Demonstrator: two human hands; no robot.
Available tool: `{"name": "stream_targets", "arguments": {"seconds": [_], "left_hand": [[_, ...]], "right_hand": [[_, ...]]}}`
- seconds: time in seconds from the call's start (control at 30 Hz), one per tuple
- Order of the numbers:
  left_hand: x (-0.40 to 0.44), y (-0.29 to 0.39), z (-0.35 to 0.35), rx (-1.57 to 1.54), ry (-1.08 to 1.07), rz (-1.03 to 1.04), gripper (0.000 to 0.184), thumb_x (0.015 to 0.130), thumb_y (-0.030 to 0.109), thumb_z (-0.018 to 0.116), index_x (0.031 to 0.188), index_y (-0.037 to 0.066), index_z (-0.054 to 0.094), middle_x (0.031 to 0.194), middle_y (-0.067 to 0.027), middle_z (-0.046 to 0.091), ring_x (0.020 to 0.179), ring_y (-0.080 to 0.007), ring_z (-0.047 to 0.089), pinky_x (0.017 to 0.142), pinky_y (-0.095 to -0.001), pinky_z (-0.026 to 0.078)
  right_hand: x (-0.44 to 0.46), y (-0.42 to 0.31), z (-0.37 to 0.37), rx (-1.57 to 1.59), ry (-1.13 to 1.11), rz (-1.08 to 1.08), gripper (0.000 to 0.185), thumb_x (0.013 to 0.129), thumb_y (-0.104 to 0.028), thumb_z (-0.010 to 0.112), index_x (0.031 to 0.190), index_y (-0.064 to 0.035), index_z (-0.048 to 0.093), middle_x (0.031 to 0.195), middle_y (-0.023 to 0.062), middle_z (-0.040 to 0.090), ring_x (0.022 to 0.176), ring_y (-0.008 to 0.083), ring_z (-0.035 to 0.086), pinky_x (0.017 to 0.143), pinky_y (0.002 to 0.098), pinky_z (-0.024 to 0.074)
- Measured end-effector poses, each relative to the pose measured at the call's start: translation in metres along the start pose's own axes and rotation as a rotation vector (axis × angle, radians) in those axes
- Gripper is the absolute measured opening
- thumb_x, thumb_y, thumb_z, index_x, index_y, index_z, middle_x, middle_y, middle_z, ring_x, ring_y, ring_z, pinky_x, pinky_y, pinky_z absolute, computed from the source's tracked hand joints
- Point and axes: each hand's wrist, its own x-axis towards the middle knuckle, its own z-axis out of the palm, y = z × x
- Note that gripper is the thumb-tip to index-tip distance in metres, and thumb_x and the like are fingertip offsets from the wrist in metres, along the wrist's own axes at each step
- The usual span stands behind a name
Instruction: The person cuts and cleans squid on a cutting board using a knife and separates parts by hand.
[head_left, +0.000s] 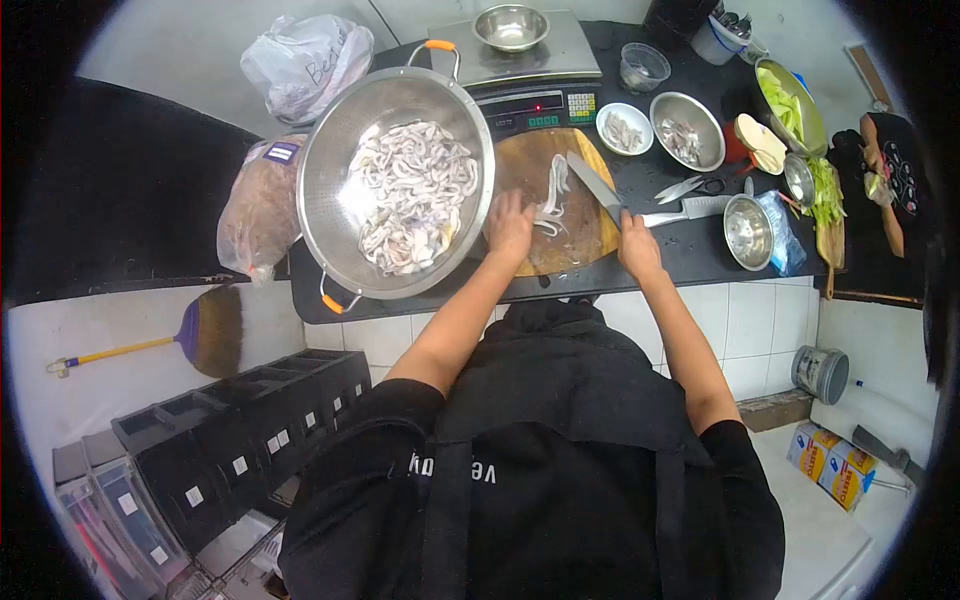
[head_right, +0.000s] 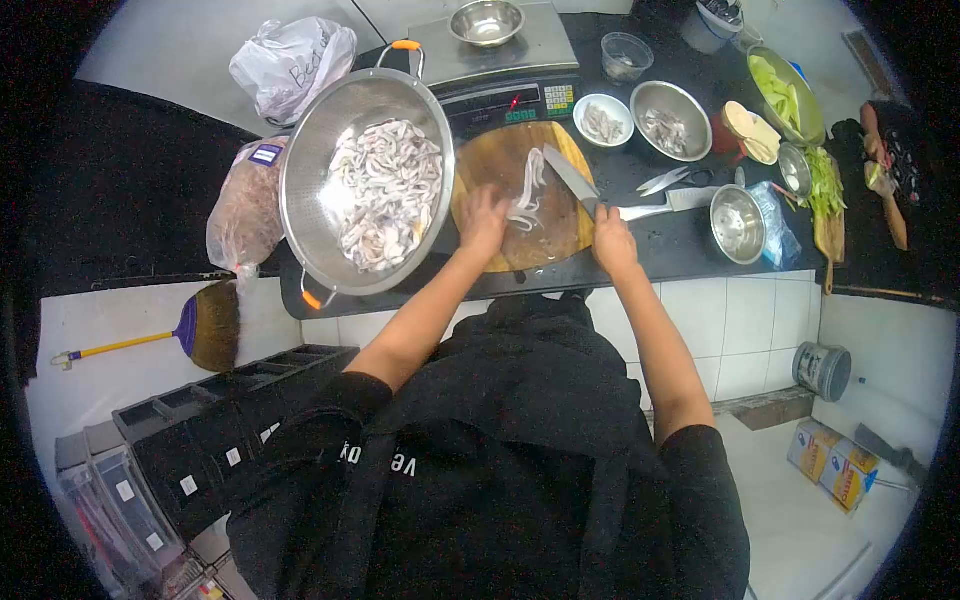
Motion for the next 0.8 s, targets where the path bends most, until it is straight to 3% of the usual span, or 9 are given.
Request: {"name": "stream_targets", "arguments": {"seconds": [0.07, 0.2, 0.27, 0.37, 0.4, 0.43, 0.53, 0.63, 0.8], "left_hand": [[0.005, -0.014, 0.032, 0.108, -0.049, 0.227, 0.029, 0.079, 0.017, 0.066, 0.105, 0.007, 0.060, 0.115, -0.0153, 0.054, 0.110, -0.0336, 0.053, 0.101, -0.0485, 0.037], [0.012, -0.008, 0.018, -0.087, -0.099, 0.162, 0.029, 0.080, 0.017, 0.066, 0.105, 0.004, 0.058, 0.104, -0.0172, 0.060, 0.102, -0.0341, 0.058, 0.098, -0.0479, 0.040], [0.018, -0.003, 0.011, -0.379, -0.270, -0.155, 0.032, 0.086, 0.019, 0.063, 0.110, 0.001, 0.055, 0.107, -0.0212, 0.062, 0.101, -0.0397, 0.059, 0.092, -0.0469, 0.044], [0.019, -0.001, 0.010, -0.607, -0.177, -0.244, 0.040, 0.090, 0.022, 0.061, 0.119, -0.003, 0.049, 0.103, -0.0255, 0.063, 0.098, -0.0411, 0.061, 0.086, -0.0450, 0.048], [0.023, 0.003, -0.001, -0.673, -0.248, -0.330, 0.041, 0.087, 0.021, 0.064, 0.115, -0.004, 0.050, 0.114, -0.0244, 0.061, 0.108, -0.0376, 0.059, 0.091, -0.0403, 0.046], [0.026, -0.004, 0.008, -0.668, -0.248, -0.329, 0.041, 0.087, 0.021, 0.064, 0.115, -0.004, 0.050, 0.114, -0.0244, 0.061, 0.108, -0.0376, 0.059, 0.091, -0.0403, 0.046], [0.034, -0.008, 0.006, -1.122, -0.383, -0.367, 0.036, 0.088, 0.007, 0.060, 0.120, -0.004, 0.048, 0.111, -0.0136, 0.063, 0.104, -0.0204, 0.059, 0.087, -0.0329, 0.047], [0.041, 0.020, -0.037, -1.360, -0.457, -0.421, 0.038, 0.090, -0.001, 0.055, 0.126, -0.002, 0.044, 0.117, -0.0109, 0.059, 0.108, -0.0178, 0.057, 0.095, -0.0302, 0.042], [0.041, 0.059, -0.058, -1.340, -0.313, -0.375, 0.036, 0.090, -0.003, 0.051, 0.125, 0.004, 0.047, 0.119, -0.0060, 0.059, 0.107, -0.0147, 0.055, 0.089, -0.0292, 0.044]], "right_hand": [[0.006, -0.001, 0.013, -0.023, 0.004, -0.043, 0.044, 0.089, -0.009, 0.046, 0.132, 0.0005, 0.042, 0.112, 0.0235, 0.052, 0.102, 0.0393, 0.059, 0.084, 0.0461, 0.0512], [0.022, -0.010, 0.021, -0.108, -0.084, -0.044, 0.046, 0.092, -0.018, 0.050, 0.134, 0.0001, 0.041, 0.114, 0.0224, 0.052, 0.103, 0.0380, 0.057, 0.089, 0.0446, 0.0496], [0.024, -0.006, 0.017, -0.111, -0.085, -0.112, 0.047, 0.091, -0.022, 0.054, 0.132, -0.0004, 0.043, 0.115, 0.0221, 0.052, 0.103, 0.0385, 0.056, 0.090, 0.0450, 0.0488], [0.029, -0.005, -0.007, -0.016, -0.084, -0.184, 0.047, 0.086, -0.025, 0.064, 0.125, -0.0024, 0.053, 0.115, 0.0219, 0.054, 0.104, 0.0404, 0.055, 0.092, 0.0468, 0.0464], [0.033, -0.003, -0.015, 0.050, -0.083, -0.210, 0.042, 0.086, -0.024, 0.063, 0.121, -0.0027, 0.056, 0.112, 0.0219, 0.055, 0.103, 0.0404, 0.056, 0.092, 0.0464, 0.0463], [0.036, -0.002, -0.024, 0.118, -0.080, -0.235, 0.038, 0.086, -0.023, 0.062, 0.118, -0.0030, 0.059, 0.109, 0.0219, 0.057, 0.102, 0.0404, 0.056, 0.091, 0.0460, 0.0461], [0.041, -0.001, -0.053, 0.366, -0.063, -0.207, 0.029, 0.087, -0.021, 0.060, 0.111, -0.0039, 0.064, 0.103, 0.0215, 0.059, 0.098, 0.0394, 0.058, 0.090, 0.0451, 0.0457], [0.045, -0.009, -0.083, 0.520, -0.026, -0.292, 0.024, 0.087, -0.020, 0.060, 0.105, -0.0043, 0.066, 0.099, 0.0206, 0.061, 0.096, 0.0379, 0.059, 0.089, 0.0440, 0.0455], [0.052, -0.031, -0.119, 0.603, 0.044, -0.563, 0.020, 0.088, -0.015, 0.060, 0.105, -0.0054, 0.067, 0.096, 0.0151, 0.062, 0.087, 0.0306, 0.061, 0.080, 0.0394, 0.0476]]}}
